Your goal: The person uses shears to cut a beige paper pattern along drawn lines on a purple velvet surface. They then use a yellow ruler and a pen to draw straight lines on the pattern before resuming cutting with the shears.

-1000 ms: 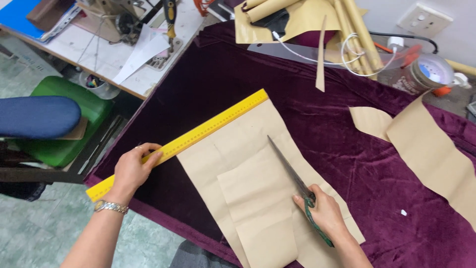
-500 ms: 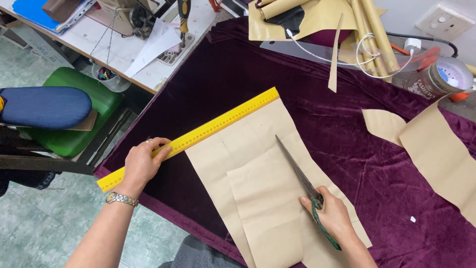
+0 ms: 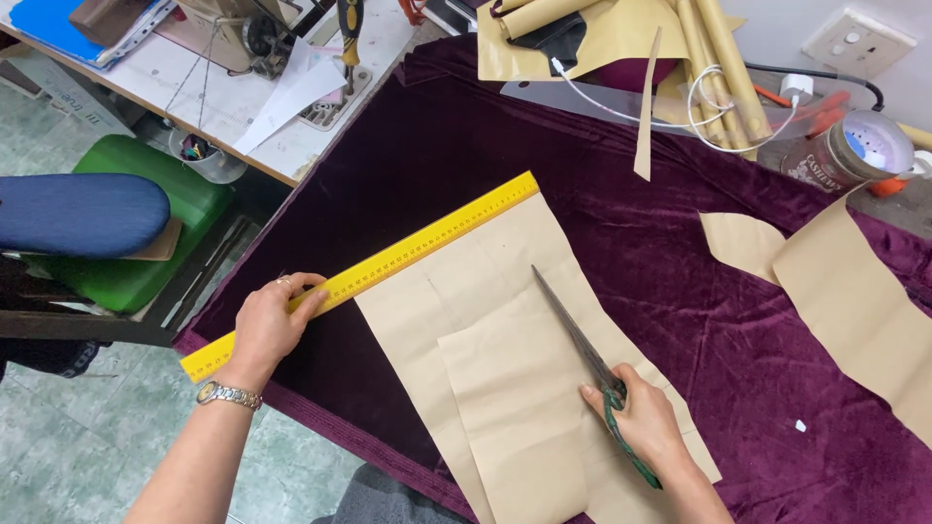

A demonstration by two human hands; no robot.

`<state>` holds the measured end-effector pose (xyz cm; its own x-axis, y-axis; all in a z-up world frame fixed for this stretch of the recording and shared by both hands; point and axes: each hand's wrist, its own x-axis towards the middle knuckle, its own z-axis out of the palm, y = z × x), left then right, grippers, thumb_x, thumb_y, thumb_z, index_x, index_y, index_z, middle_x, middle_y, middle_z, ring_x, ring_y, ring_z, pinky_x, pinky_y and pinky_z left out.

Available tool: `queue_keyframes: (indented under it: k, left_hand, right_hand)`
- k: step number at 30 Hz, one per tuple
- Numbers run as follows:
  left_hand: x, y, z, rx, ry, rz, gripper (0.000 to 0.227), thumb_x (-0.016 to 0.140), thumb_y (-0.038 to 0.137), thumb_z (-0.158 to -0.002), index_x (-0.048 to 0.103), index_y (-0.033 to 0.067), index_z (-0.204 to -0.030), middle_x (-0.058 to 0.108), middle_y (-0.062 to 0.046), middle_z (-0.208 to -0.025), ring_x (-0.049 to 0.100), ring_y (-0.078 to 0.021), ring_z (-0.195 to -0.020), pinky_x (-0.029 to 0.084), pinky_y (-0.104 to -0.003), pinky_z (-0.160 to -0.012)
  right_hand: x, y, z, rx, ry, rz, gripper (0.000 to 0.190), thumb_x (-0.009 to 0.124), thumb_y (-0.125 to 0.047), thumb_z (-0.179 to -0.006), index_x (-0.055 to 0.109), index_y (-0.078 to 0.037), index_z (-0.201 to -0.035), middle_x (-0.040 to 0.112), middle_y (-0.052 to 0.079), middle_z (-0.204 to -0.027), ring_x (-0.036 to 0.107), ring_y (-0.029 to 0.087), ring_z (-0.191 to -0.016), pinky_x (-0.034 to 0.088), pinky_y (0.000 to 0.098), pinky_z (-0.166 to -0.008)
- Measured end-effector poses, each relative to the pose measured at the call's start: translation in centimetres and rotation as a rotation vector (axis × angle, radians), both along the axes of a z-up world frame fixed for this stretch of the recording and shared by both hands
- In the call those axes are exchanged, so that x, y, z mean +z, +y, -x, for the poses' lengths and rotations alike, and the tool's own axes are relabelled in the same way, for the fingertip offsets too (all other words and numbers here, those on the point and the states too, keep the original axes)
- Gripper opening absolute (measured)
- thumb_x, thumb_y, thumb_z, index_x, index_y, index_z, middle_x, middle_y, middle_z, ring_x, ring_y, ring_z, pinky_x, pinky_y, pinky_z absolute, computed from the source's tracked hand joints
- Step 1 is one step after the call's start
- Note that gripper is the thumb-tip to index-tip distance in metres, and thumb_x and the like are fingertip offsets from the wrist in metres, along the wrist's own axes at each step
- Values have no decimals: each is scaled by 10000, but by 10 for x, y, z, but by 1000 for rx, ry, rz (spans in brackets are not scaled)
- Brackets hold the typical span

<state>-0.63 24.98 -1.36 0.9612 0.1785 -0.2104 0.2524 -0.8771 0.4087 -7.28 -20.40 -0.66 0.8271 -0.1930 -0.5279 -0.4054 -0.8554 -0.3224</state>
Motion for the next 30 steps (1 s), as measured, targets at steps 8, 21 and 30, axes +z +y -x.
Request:
queue_keyframes:
  k: [8,21,30]
  left_hand:
    - [4,-2,0,10,0,3,226,565,366,-916,686,273,-1082,655,7,-839,602,-218,-805,432,-413,-653]
    - [0,0,1,1,-15,-11,245,562,375,-905,682,280,-1095,674,15,-901,609,-225,-845,436,-423,-671]
    - [-2,-1,2,-5,-13,-28,266,564,378,-911,688,269,-1119,677,0,-888,603,-228,-814,437,-422,-653]
  right_hand:
    - [6,3,0,-12,6,-12,416,627,-547,-798,550,-148,-890,562,8,-657,578,193,-653,378,302,-643]
    - [14,8,-1,-56,37,-22,404,625,-535,-805,561,-154,-923,581,6,-693,580,186,-686,380,288,-657]
    - [12,6,0,-56,44,-38,389,622,-528,-822,534,-152,-873,566,12,-652,575,191,-661,378,302,-646]
